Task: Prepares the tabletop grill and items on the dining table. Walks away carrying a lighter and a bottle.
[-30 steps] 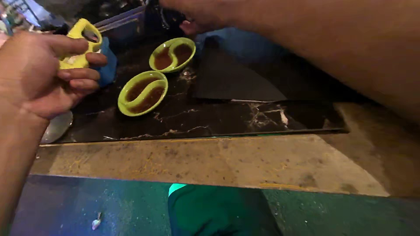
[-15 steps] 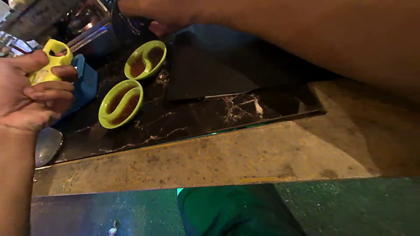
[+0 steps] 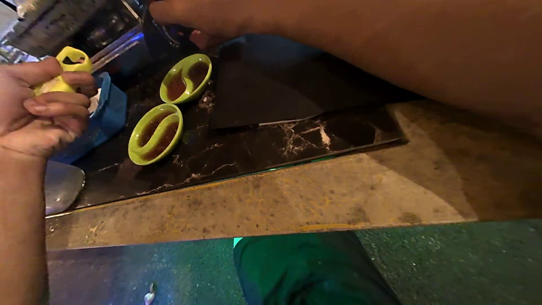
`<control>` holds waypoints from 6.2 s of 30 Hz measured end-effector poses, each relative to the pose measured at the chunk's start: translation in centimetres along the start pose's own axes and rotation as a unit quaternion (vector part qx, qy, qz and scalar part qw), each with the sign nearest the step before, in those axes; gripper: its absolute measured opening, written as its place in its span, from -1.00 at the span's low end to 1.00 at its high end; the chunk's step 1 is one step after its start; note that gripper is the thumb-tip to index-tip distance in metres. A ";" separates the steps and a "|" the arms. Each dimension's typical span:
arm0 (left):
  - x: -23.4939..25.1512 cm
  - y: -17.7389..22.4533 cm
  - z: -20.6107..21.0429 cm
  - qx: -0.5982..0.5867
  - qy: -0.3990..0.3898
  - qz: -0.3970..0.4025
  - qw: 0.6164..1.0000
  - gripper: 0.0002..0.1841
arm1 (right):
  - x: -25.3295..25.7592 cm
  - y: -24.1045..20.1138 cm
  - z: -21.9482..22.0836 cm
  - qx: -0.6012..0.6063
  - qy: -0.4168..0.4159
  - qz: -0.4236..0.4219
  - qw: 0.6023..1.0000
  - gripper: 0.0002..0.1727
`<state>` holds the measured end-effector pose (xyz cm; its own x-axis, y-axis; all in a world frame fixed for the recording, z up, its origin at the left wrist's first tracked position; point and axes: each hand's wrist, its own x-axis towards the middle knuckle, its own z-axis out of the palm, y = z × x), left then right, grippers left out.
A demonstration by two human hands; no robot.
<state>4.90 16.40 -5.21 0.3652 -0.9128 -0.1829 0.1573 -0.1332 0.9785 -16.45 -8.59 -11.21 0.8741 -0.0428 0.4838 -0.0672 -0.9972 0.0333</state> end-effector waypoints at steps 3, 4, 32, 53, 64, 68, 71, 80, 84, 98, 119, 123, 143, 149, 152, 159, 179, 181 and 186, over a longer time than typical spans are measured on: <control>1.0 0.3 -0.1 -0.006 -0.021 -0.004 1.000 -0.69 | 0.1 0.2 0.1 -0.019 0.005 -0.006 1.000 -0.52; 1.1 0.3 0.3 -0.007 -0.011 0.005 1.000 -0.69 | 0.2 0.3 0.1 -0.024 0.008 -0.010 1.000 -0.51; 3.1 -0.6 0.0 -0.129 -0.003 0.015 0.991 -0.70 | 0.5 0.1 0.5 0.006 -0.017 0.025 1.000 -0.48; -7.7 -4.4 0.9 -0.191 -0.153 0.001 0.969 -0.57 | -0.4 0.0 -0.7 -0.045 0.006 -0.019 0.999 -0.63; -12.9 -6.9 2.4 -0.158 -0.065 -0.021 0.985 -0.47 | 0.0 0.9 0.2 -0.054 0.015 -0.008 0.998 -0.69; -12.6 -7.2 1.7 -0.180 -0.086 -0.019 0.980 -0.48 | 0.0 1.1 0.6 -0.041 0.020 0.003 0.999 -0.69; -12.9 -7.0 2.9 -0.138 -0.039 -0.011 0.990 -0.50 | -0.2 1.0 0.1 -0.045 0.004 0.008 0.999 -0.68; -13.6 -7.1 2.8 -0.145 -0.021 0.000 0.989 -0.47 | -0.4 -0.4 -1.1 -0.075 -0.021 0.006 0.997 -0.66; -13.8 -7.1 3.4 -0.132 -0.016 0.007 0.991 -0.47 | -0.9 -1.0 -1.9 -0.111 -0.014 -0.001 0.994 -0.60; -14.6 -7.7 3.4 -0.137 -0.021 0.023 0.990 -0.48 | -0.8 -0.9 -1.8 -0.107 -0.014 -0.009 0.994 -0.67; -23.1 -3.6 17.4 -0.054 0.073 0.149 0.985 -0.49 | -1.3 -5.3 -13.0 0.109 -0.013 0.161 0.981 -0.45; -25.6 4.1 20.6 0.055 0.154 0.099 0.982 -0.48 | -5.3 -16.4 -21.4 0.455 0.166 0.320 0.814 -0.18; -25.8 25.3 21.0 -0.112 0.020 0.046 0.992 0.24 | 4.8 -31.3 -33.3 0.516 0.062 0.376 0.767 0.01; -23.8 22.2 16.8 -0.280 -0.017 0.033 0.959 0.35 | 9.4 -33.0 -33.2 0.457 0.046 0.459 0.761 0.29; -22.6 23.0 15.0 -0.233 -0.066 -0.017 0.970 0.25 | 11.2 -32.5 -33.8 0.501 0.110 0.450 0.731 0.42; -21.7 21.4 12.6 -0.127 -0.159 -0.023 0.979 -0.13 | 18.1 -29.9 -37.0 0.425 0.172 0.633 0.624 0.04; -18.8 16.8 13.6 0.016 -0.076 0.001 0.997 -0.58 | 9.7 -25.0 -24.0 0.537 0.412 0.634 0.375 -0.23; -18.3 17.8 14.1 -0.076 -0.135 0.005 0.988 -0.53 | 10.5 -18.3 -30.1 0.439 0.463 0.612 0.467 -0.32; -16.5 19.1 15.4 -0.168 -0.211 0.005 0.963 -0.51 | 10.0 -0.8 -50.3 0.308 0.585 0.447 0.603 -0.46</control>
<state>-12.22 22.96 17.92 -0.0253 -0.9984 -0.0498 0.4699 -0.0558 0.8810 -31.85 -5.14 37.62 -0.3401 -0.8659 0.3667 0.2454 -0.4582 -0.8543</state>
